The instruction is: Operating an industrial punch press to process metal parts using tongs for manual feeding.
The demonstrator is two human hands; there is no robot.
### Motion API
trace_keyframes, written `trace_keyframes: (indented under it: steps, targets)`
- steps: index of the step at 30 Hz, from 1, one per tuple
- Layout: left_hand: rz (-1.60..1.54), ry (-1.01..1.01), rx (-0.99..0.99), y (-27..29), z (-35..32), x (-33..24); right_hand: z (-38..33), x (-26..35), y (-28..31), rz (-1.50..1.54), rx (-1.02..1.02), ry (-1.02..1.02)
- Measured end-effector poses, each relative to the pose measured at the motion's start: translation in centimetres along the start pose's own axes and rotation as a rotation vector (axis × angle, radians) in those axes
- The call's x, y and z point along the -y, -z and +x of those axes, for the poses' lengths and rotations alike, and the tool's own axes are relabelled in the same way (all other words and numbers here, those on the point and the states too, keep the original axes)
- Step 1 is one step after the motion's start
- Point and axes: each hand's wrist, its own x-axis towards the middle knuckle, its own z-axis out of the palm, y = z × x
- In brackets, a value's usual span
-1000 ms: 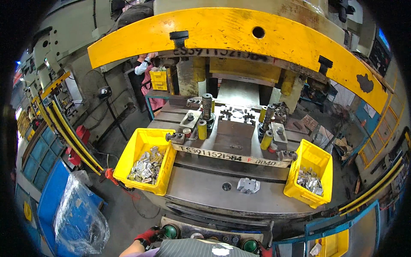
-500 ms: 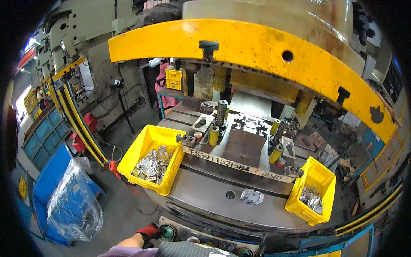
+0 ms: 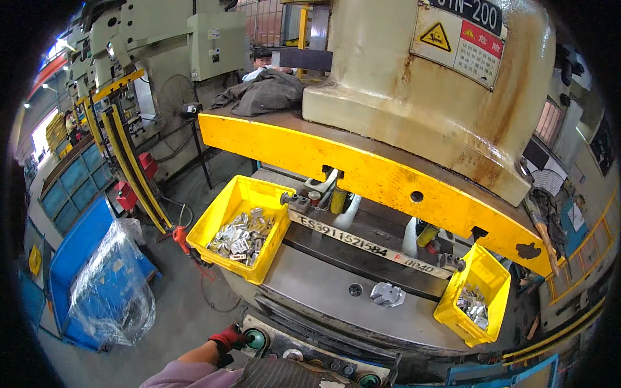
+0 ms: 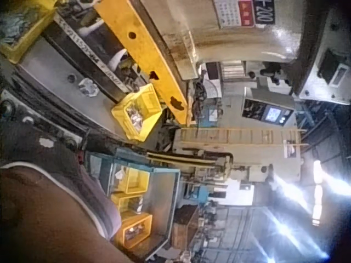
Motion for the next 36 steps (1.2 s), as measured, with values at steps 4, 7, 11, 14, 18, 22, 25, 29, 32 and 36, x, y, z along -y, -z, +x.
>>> trace_keyframes:
  steps: [4, 7, 11, 14, 18, 22, 25, 29, 32, 36]
  targets:
    - [0.021, 0.018, 0.02, 0.9, -0.1, 0.9, -0.2, -0.2, 0.0, 0.008, 0.003, 0.003]
    - [-0.375, 0.034, 0.13, 0.5, -3.6, -1.1, -0.6, -1.4, 1.0, 0.043, -0.06, 0.025]
    - [-0.486, -0.239, 0.131, 0.9, -2.8, 3.8, -0.2, -4.7, 3.3, 0.169, -0.238, 0.164]
    - [-0.546, -0.179, -0.179, 2.7, -2.3, 8.2, 4.3, -9.2, 6.1, 0.346, -0.378, 0.591]
    - [-1.402, 0.187, -0.415, 3.8, -1.9, 7.9, -0.9, 5.7, 3.4, 0.151, -0.176, 0.438]
    - [-1.36, -0.069, -0.671, 1.5, -6.6, -4.9, -3.5, 11.7, -1.2, 0.073, -0.286, 0.589]
    - [-0.988, -0.122, -0.687, 2.0, -6.6, -5.4, -6.4, 17.2, -3.5, 0.351, -0.071, 0.52]
    - [-0.81, -0.487, -0.72, 3.1, -2.6, -4.7, -9.3, 26.2, -3.1, 0.125, 0.094, 0.678]
    - [-0.691, -0.606, -0.688, 3.0, -2.1, -6.7, -9.1, 32.7, -2.1, -0.272, -0.113, 1.099]
    - [-0.649, -0.601, -0.671, 2.5, -3.1, -6.8, -6.1, 38.7, -3.0, -0.306, -0.126, 1.121]
